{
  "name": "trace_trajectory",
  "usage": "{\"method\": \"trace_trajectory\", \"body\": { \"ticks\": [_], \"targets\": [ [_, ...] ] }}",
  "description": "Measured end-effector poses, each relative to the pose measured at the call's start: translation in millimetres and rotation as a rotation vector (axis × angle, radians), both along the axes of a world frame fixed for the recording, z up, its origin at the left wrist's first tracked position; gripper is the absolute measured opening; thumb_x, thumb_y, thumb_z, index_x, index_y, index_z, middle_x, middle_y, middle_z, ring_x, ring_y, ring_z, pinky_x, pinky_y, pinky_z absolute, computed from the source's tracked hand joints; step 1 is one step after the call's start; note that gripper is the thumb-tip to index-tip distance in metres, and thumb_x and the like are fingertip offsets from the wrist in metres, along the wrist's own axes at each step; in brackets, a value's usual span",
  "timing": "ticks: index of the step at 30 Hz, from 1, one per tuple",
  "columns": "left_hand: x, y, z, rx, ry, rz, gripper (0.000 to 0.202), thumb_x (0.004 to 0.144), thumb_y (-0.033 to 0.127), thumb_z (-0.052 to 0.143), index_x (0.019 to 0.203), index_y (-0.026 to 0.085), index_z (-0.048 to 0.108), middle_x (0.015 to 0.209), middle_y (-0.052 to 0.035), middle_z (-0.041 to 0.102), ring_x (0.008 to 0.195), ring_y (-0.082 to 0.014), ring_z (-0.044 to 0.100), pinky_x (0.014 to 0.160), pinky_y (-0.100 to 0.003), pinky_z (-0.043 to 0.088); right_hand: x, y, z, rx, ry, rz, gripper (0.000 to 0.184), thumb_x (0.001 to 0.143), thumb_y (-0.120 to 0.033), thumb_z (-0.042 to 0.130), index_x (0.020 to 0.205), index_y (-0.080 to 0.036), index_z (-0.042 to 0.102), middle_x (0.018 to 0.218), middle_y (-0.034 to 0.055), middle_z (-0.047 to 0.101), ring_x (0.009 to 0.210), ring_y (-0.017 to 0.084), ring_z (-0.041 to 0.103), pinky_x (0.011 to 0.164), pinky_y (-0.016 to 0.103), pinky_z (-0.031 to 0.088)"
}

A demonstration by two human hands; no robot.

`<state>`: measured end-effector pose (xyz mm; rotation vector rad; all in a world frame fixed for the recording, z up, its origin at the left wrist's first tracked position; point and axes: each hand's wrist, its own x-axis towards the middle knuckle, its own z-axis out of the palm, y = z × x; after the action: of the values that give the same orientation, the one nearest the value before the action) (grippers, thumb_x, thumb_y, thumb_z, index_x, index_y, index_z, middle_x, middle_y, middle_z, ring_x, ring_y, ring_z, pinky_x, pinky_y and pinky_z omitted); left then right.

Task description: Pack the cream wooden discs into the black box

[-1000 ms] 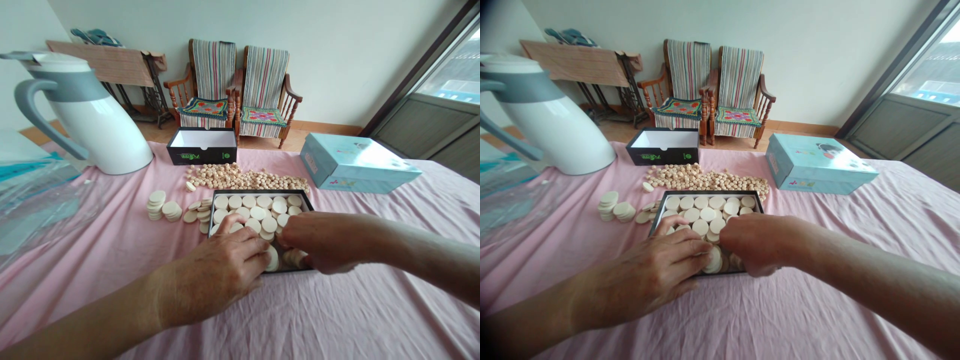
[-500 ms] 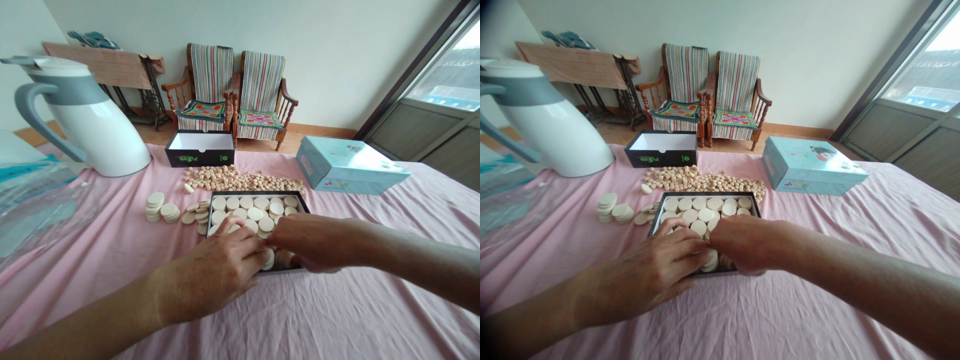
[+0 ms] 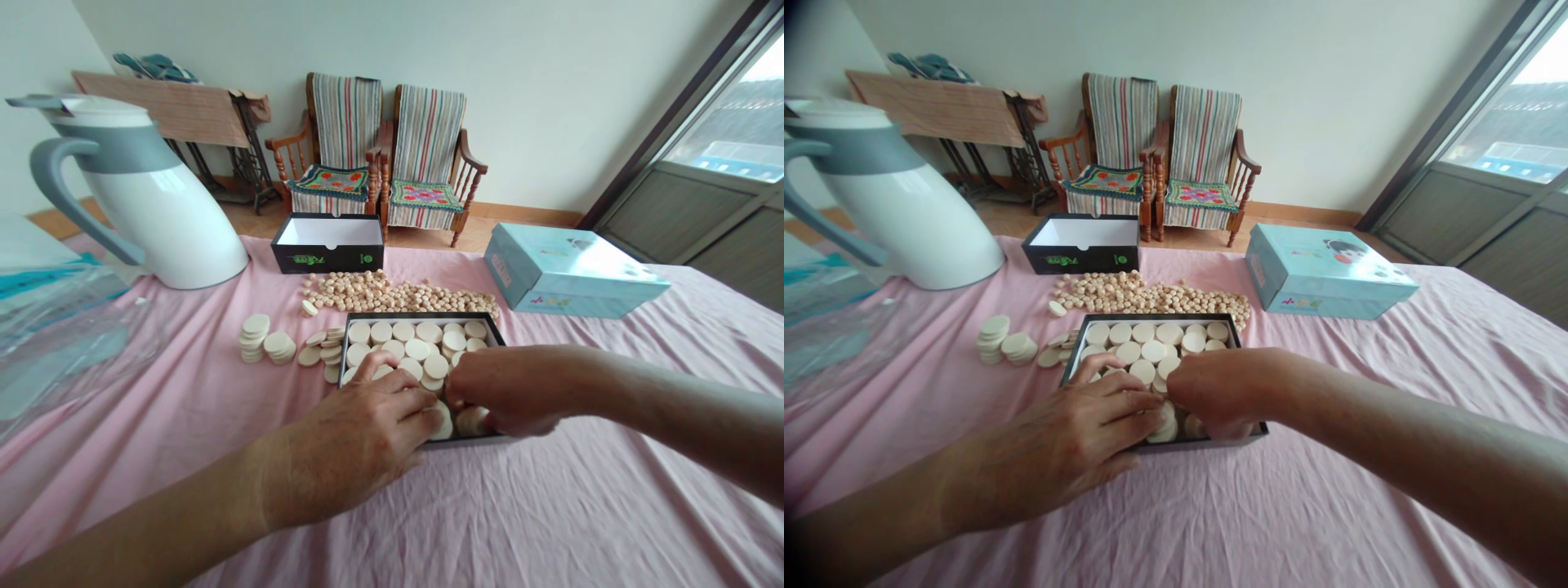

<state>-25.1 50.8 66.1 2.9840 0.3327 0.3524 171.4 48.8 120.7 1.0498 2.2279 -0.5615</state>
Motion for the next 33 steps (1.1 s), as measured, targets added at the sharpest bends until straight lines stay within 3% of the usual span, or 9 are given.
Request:
{"method": "trace_trajectory", "body": {
  "ticks": [5,10,14,19,24,33],
  "targets": [
    [0,0,0.4,0.017,-0.027,-0.003,0.027,0.089,0.019,0.054,0.116,0.019,0.055,0.104,-0.0032,0.064,0.101,-0.0200,0.055,0.101,-0.044,0.027,-5,2,-4.2,0.002,-0.019,0.041,0.023,0.066,-0.005,0.056,0.085,-0.008,0.070,0.077,0.0107,0.070,0.063,0.016,0.058,0.049,0.024,0.032],
    [0,0,-1.0,0.002,-0.012,0.004,0.028,0.090,0.020,0.053,0.117,0.019,0.055,0.106,-0.0043,0.064,0.103,-0.0208,0.054,0.102,-0.044,0.027,4,-3,-12.9,0.070,0.105,-0.005,0.029,0.062,-0.001,0.055,0.086,-0.009,0.069,0.080,0.0100,0.070,0.067,0.016,0.060,0.052,0.024,0.034],
    [0,-1,-2.1,0.003,-0.016,0.003,0.028,0.090,0.019,0.052,0.118,0.019,0.055,0.105,-0.0048,0.064,0.104,-0.0211,0.054,0.101,-0.043,0.029,12,-6,-21.6,0.145,0.245,-0.008,0.024,0.071,-0.004,0.051,0.087,-0.010,0.068,0.082,0.0101,0.069,0.066,0.014,0.058,0.054,0.024,0.035],
    [0,-1,-1.4,0.022,-0.018,0.012,0.024,0.090,0.021,0.052,0.113,0.018,0.057,0.103,-0.0051,0.065,0.101,-0.0206,0.055,0.100,-0.044,0.029,20,-9,-10.5,0.204,0.251,-0.034,0.019,0.073,-0.004,0.049,0.077,-0.011,0.066,0.071,0.0061,0.066,0.056,0.010,0.051,0.051,0.023,0.031],
    [0,-1,-1.6,0.015,-0.021,0.003,0.026,0.091,0.021,0.050,0.116,0.019,0.055,0.105,-0.0053,0.064,0.102,-0.0208,0.055,0.099,-0.045,0.029,29,-18,4.2,0.098,0.184,-0.143,0.020,0.071,-0.003,0.050,0.072,-0.014,0.066,0.064,0.0031,0.064,0.052,0.009,0.049,0.050,0.022,0.030],
    [0,-2,-0.5,0.012,-0.019,0.008,0.025,0.090,0.019,0.051,0.115,0.018,0.056,0.104,-0.0063,0.064,0.103,-0.0216,0.054,0.098,-0.044,0.031,35,-24,-18.7,0.054,0.202,-0.138,0.019,0.072,-0.004,0.050,0.073,-0.014,0.066,0.069,0.0046,0.066,0.057,0.011,0.053,0.054,0.023,0.034]
  ]
}}
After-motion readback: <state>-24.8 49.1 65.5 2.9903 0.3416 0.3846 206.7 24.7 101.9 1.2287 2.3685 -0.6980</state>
